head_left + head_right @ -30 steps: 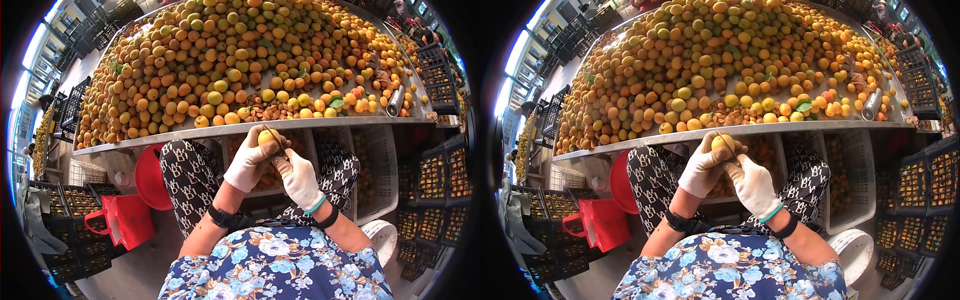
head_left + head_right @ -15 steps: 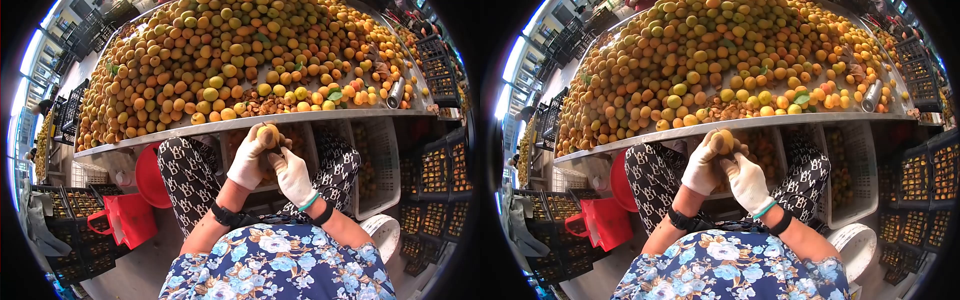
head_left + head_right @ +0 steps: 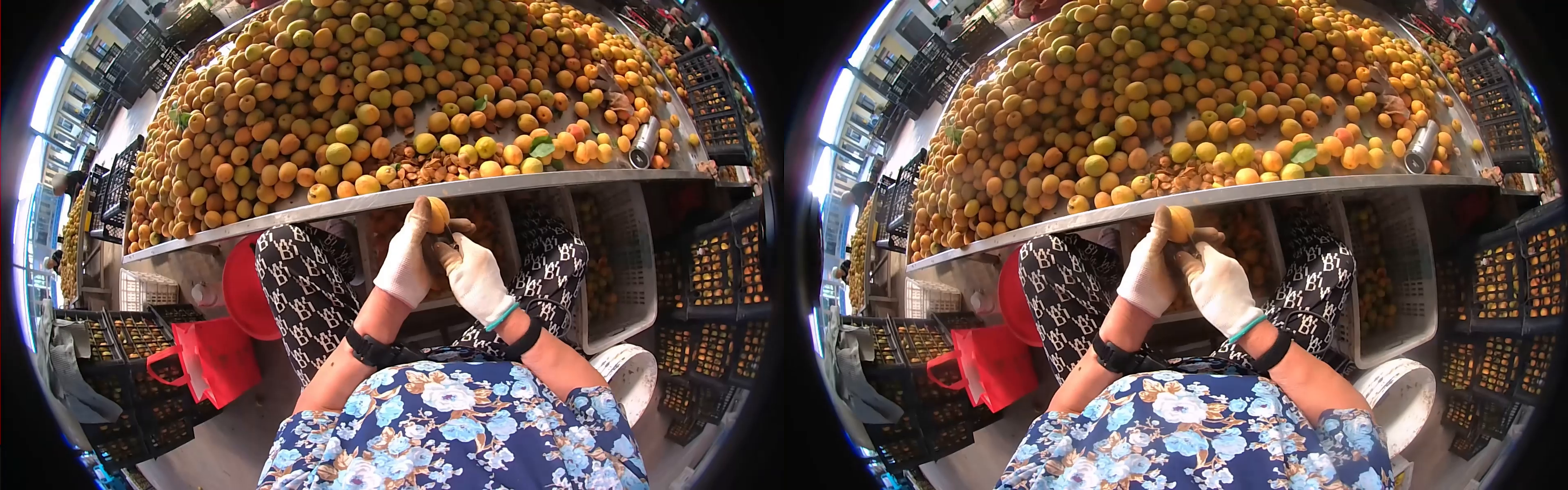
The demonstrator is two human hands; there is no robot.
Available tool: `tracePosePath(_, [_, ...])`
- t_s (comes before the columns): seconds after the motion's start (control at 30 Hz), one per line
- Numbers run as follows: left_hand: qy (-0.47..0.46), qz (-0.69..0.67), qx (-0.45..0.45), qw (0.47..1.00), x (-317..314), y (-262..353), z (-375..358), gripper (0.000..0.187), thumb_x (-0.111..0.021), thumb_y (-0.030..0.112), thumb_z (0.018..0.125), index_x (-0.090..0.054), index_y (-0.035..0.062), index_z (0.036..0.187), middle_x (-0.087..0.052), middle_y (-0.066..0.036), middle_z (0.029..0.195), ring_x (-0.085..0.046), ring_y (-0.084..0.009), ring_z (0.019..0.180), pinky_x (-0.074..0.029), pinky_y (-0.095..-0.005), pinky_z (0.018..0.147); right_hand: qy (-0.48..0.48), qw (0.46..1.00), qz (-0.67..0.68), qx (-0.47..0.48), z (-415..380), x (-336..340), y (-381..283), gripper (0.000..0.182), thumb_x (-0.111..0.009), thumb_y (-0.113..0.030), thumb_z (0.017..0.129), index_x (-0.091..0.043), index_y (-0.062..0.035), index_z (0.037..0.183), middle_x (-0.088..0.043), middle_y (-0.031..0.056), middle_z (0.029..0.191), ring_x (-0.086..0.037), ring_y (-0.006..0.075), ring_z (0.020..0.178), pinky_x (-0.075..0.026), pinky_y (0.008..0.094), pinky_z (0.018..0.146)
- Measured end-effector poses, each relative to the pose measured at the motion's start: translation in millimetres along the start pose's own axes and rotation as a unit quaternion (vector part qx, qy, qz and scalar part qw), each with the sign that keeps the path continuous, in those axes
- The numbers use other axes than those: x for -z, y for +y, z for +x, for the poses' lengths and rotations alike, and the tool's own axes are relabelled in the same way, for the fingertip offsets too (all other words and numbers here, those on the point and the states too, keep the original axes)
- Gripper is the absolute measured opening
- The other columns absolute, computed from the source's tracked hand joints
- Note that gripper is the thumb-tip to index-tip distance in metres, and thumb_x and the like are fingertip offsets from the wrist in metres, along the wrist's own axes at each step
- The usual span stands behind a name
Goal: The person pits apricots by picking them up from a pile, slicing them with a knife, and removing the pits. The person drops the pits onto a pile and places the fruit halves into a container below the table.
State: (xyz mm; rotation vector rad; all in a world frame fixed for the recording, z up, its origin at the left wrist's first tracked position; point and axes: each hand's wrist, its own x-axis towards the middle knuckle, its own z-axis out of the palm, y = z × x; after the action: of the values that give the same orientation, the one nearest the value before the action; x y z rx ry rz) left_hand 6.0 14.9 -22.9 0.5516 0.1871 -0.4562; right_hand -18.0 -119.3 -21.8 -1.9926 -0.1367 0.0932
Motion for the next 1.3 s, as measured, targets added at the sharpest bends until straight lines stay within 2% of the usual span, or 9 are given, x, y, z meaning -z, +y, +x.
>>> tracePosePath(0.2, [0.004,0.105,-0.094,0.99,-2.3,11.5,1.2,0.056,-0.073,0.04,0.091,-0.053,0.005,0.13,-0.065,-0.012,0.11,-0.062,-0.0214,0.104,-0.049,-0.0358,0.096,-0.109,0.979,0.081,-0.152,5.9,29.0,-44.1,0.033,-0.059,-0.029,0.101,-0.063,-0.0005,0.117,-0.067,0.0225,0.079,-0.067,0.0334,0.066,-0.052,0.0392,0.062])
tracePosePath(0.4, [0.048,0.11,-0.145,0.982,2.4,14.2,6.6,0.045,-0.068,0.043,0.095,-0.059,0.005,0.117,-0.065,-0.009,0.1,-0.063,-0.0209,0.094,-0.052,-0.0345,0.088,-0.005,0.999,0.042,0.002,0.6,13.0,-10.2,0.03,-0.061,-0.029,0.101,-0.063,-0.0013,0.113,-0.064,0.0154,0.073,-0.065,0.0238,0.059,-0.05,0.0352,0.055])
tracePosePath(0.43, [0.06,0.108,-0.143,0.982,2.7,15.3,5.9,0.044,-0.066,0.044,0.095,-0.059,0.0049,0.115,-0.065,-0.009,0.098,-0.064,-0.0212,0.092,-0.052,-0.0347,0.087,-0.065,0.977,0.126,-0.16,-2.0,25.0,-40.3,0.028,-0.061,-0.026,0.101,-0.063,-0.0009,0.111,-0.066,0.0162,0.074,-0.067,0.0272,0.064,-0.05,0.035,0.058])
tracePosePath(0.53, [0.077,0.106,-0.131,0.983,2.1,11.3,8.3,0.05,-0.062,0.051,0.096,-0.059,0.004,0.113,-0.066,-0.01,0.096,-0.065,-0.0228,0.09,-0.053,-0.036,0.086,-0.074,0.981,0.08,-0.16,-3.2,23.0,-38.0,0.025,-0.058,-0.022,0.103,-0.061,0.0006,0.112,-0.062,0.0011,0.084,-0.056,0.0081,0.071,-0.049,0.0238,0.064])
tracePosePath(0.63, [0.057,0.025,0.002,0.998,-7.6,7.3,-0.1,0.058,-0.059,0.056,0.095,-0.058,0.0013,0.114,-0.066,-0.012,0.1,-0.066,-0.0245,0.091,-0.054,-0.0374,0.086,0.049,0.996,0.074,0.017,-2.3,2.4,-10.0,0.025,-0.058,-0.021,0.103,-0.061,0.0018,0.114,-0.061,0.0005,0.084,-0.053,0.0075,0.075,-0.047,0.0241,0.073])
tracePosePath(0.83, [0.052,0.076,0.029,0.995,1.4,0.7,1.9,0.064,-0.061,0.057,0.095,-0.054,-0.001,0.122,-0.066,-0.012,0.106,-0.065,-0.0225,0.096,-0.053,-0.0363,0.091,-0.007,0.991,0.129,-0.045,1.1,11.3,-4.5,0.026,-0.057,-0.02,0.103,-0.061,0.0023,0.116,-0.063,0.0024,0.088,-0.053,0.0073,0.083,-0.048,0.0242,0.078])
tracePosePath(0.93, [0.047,0.193,-0.058,0.978,4.4,3.1,2.1,0.055,-0.064,0.05,0.095,-0.054,0.0038,0.123,-0.065,-0.01,0.107,-0.063,-0.0182,0.099,-0.052,-0.0329,0.091,0.016,0.991,0.126,-0.029,-5.3,8.8,5.2,0.024,-0.06,-0.018,0.101,-0.062,0.0038,0.111,-0.07,0.0147,0.087,-0.064,0.0137,0.081,-0.051,0.0293,0.075])
tracePosePath(1.17, [0.074,0.138,-0.109,0.982,-2.2,7.2,3.5,0.048,-0.061,0.051,0.097,-0.057,0.0054,0.112,-0.066,-0.011,0.094,-0.067,-0.0223,0.082,-0.057,-0.0386,0.081,-0.019,0.977,0.16,-0.142,-20.2,16.0,-18.5,0.026,-0.06,-0.023,0.102,-0.063,0.0019,0.108,-0.059,0.0018,0.074,-0.052,0.0067,0.061,-0.045,0.0242,0.056])
tracePosePath(1.3, [0.095,0.075,-0.01,0.993,-13.5,3.4,0.0,0.066,-0.057,0.065,0.093,-0.054,0.0051,0.119,-0.065,-0.008,0.096,-0.066,-0.0202,0.078,-0.057,-0.0342,0.068,0.002,0.982,0.159,-0.103,-12.8,13.4,-18.8,0.027,-0.059,-0.024,0.103,-0.063,0.0014,0.112,-0.059,0.0004,0.077,-0.053,0.0062,0.068,-0.046,0.0231,0.061])
